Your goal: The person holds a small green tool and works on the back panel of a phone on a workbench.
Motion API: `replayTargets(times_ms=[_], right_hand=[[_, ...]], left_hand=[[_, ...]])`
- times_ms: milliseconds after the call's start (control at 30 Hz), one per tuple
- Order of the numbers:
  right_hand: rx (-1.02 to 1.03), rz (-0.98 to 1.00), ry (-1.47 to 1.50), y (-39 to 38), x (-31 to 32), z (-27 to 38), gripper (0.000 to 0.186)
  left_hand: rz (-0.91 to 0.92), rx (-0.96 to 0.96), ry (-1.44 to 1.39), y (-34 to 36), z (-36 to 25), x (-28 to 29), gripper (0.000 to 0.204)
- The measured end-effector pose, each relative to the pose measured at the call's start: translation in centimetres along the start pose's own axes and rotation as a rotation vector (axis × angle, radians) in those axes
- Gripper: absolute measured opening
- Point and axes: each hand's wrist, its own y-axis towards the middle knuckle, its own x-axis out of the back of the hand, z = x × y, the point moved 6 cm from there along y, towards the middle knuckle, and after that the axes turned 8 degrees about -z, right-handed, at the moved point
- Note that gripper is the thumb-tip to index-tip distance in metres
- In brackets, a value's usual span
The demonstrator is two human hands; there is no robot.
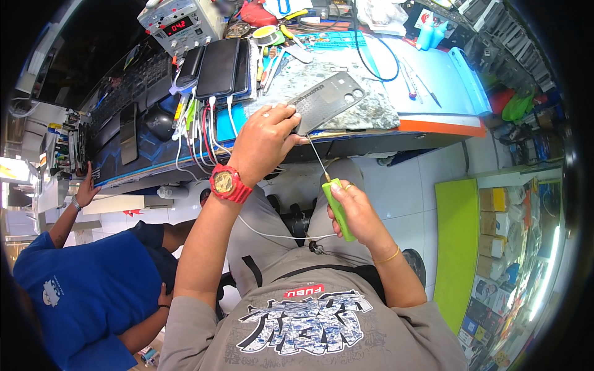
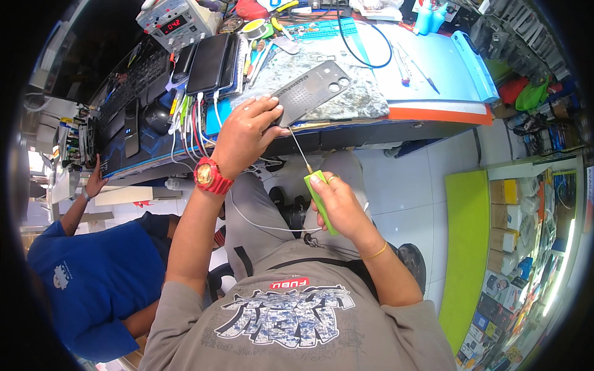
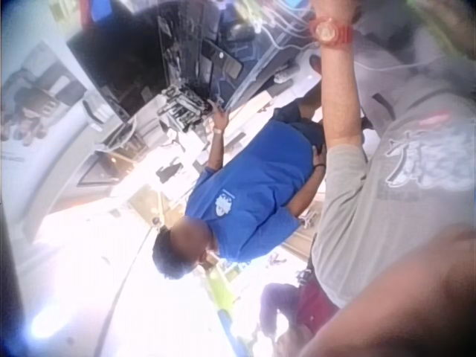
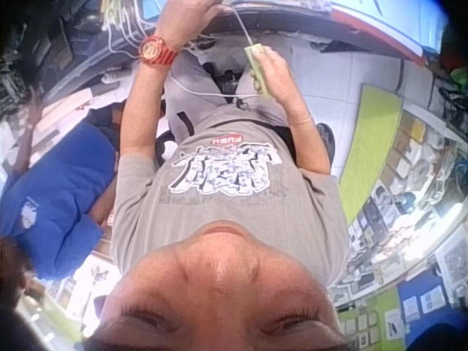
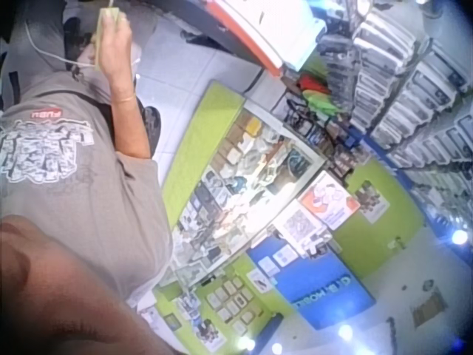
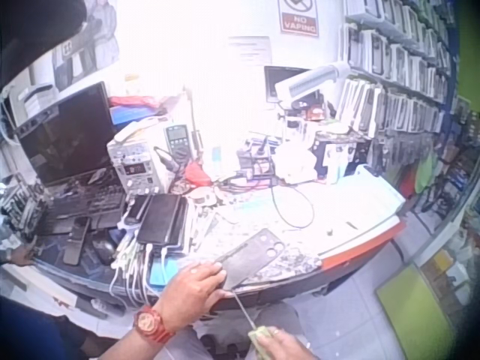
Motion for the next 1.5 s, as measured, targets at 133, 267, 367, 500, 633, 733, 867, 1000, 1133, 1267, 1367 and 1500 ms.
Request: replayTargets(times_ms=[133, 267, 367, 500, 633, 733, 867, 1000, 1133, 1267, 1367, 1500], right_hand=[[0.013, 0.001, 0.015, 0.19, 0.25, -0.01, 0.038], [-0.013, 0.015, -0.004, -0.01, 0.27, 0.42, 0.037], [-0.026, 0.026, -0.003, -0.19, 0.02, 0.42, 0.037], [-0.033, 0.041, 0.026, -0.21, 0.22, 0.34, 0.039], [-0.046, 0.034, 0.026, -0.09, 0.06, 0.35, 0.036], [-0.042, 0.034, 0.028, -0.01, 0.0, 0.32, 0.036], [-0.053, 0.026, 0.045, 0.05, 0.05, 0.1, 0.036], [-0.052, 0.038, 0.048, -0.09, -0.16, 0.2, 0.038], [-0.051, 0.054, 0.067, -0.05, -0.05, 0.01, 0.04], [-0.051, 0.043, 0.061, 0.06, 0.0, 0.09, 0.04], [-0.05, 0.04, 0.064, 0.08, -0.06, 0.11, 0.04], [-0.045, 0.044, 0.07, 0.21, 0.0, -0.06, 0.041]], left_hand=[[-0.019, -0.02, 0.018, 0.0, -0.05, -0.03, 0.037], [-0.01, -0.005, -0.002, -0.02, 0.05, -0.15, 0.037], [0.001, 0.006, -0.009, 0.01, 0.1, -0.08, 0.038], [-0.003, -0.004, -0.001, -0.04, 0.03, -0.06, 0.038], [-0.001, -0.008, -0.004, -0.07, 0.07, -0.14, 0.038], [-0.014, -0.026, 0.013, -0.08, 0.06, -0.19, 0.038], [-0.013, -0.025, 0.014, -0.01, -0.07, -0.15, 0.038], [-0.008, -0.023, 0.002, 0.01, 0.09, -0.08, 0.038], [-0.004, -0.018, 0.001, -0.06, 0.18, -0.23, 0.038], [0.008, -0.044, 0.031, 0.01, 0.14, -0.22, 0.037], [0.009, -0.041, 0.028, -0.03, 0.17, -0.24, 0.036], [0.011, -0.038, 0.029, 0.08, 0.03, -0.25, 0.036]])
